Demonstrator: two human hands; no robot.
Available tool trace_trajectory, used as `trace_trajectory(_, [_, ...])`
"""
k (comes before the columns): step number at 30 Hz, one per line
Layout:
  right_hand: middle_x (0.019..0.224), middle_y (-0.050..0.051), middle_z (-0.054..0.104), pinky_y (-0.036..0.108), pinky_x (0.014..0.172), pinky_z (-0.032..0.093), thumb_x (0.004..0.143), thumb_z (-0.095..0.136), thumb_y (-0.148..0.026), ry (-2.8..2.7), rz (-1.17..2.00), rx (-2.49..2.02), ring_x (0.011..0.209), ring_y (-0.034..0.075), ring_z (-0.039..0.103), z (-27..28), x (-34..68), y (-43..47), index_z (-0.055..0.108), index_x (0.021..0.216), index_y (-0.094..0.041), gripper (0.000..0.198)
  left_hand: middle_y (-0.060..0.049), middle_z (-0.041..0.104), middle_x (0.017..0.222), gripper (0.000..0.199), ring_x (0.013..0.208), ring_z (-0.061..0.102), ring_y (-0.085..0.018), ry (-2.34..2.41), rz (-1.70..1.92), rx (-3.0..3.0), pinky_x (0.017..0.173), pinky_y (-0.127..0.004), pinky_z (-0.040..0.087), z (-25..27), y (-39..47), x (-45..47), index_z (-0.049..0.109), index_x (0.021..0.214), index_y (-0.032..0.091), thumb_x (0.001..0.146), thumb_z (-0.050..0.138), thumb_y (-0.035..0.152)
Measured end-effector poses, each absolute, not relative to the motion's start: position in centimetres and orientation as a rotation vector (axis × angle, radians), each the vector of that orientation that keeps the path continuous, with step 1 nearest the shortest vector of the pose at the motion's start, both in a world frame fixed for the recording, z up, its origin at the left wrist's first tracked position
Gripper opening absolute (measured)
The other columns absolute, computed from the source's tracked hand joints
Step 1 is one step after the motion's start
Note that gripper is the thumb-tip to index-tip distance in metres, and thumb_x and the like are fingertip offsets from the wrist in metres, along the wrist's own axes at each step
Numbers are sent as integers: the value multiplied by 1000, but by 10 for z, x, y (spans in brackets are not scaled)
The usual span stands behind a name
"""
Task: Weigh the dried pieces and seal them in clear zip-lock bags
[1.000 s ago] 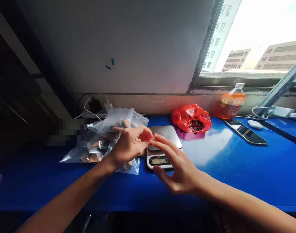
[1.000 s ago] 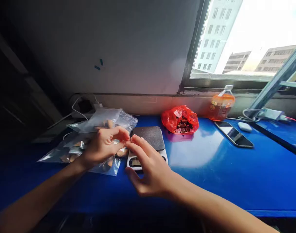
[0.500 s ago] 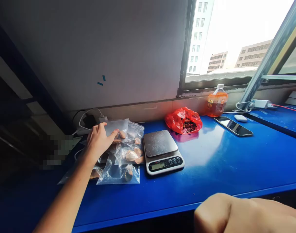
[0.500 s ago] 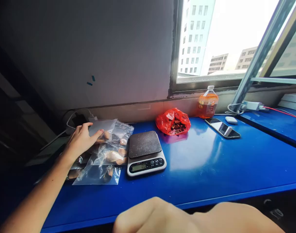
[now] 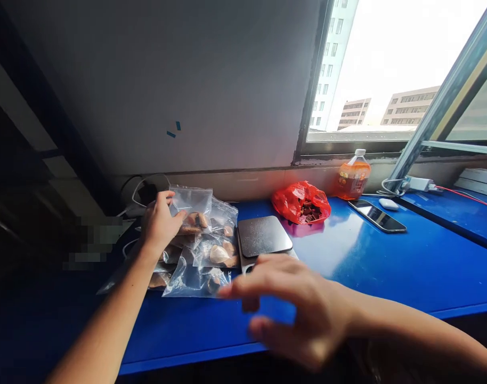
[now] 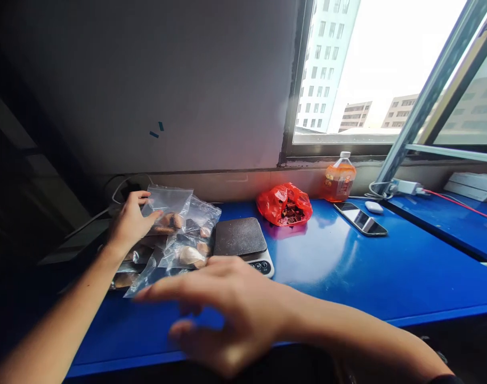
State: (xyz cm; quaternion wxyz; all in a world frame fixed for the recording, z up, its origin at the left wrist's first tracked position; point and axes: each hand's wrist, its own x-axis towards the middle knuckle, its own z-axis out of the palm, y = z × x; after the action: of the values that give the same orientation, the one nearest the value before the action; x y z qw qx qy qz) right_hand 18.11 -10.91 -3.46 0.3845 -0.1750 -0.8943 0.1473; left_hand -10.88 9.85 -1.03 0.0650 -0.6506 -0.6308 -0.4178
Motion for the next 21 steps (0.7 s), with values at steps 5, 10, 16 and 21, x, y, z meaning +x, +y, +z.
trace_trajectory(5, [77,2,65,25,63,47,87,51,-23,-1888,478,-738,66,12,59,-19,186,-6,61,97,-19,14,-10,57,114,36,75,67,-18,-1720,-1687,-2221,72,-32,54,6,81,-94,52,112,18,76,50,17])
trace_trajectory(10, [89,4,62,30,73,50,81,62,-40,-1538,748,-891,84,16,60,-36,186,-7,52,116,-21,41,-4,53,102,34,72,63,-12,-1377,-2142,-2545,60,-23,52,13,42,-48,52,111,21,78,58,22])
trace_trajectory(16, [88,3,62,36,80,53,71,73,-44,-1390,1283,-625,84,18,66,-30,173,-19,51,77,-19,34,1,49,93,51,80,63,-15,-1211,-2341,-2699,69,-29,57,1,5,-2,41,117,27,74,68,26])
trace_trajectory(21, [75,0,57,37,80,54,66,78,-43,-1268,1375,-561,82,20,67,-33,177,-13,35,61,-19,50,-5,64,98,89,87,66,-22,-1564,-2126,-3050,81,-37,54,-3,8,-2,19,139,25,69,74,37])
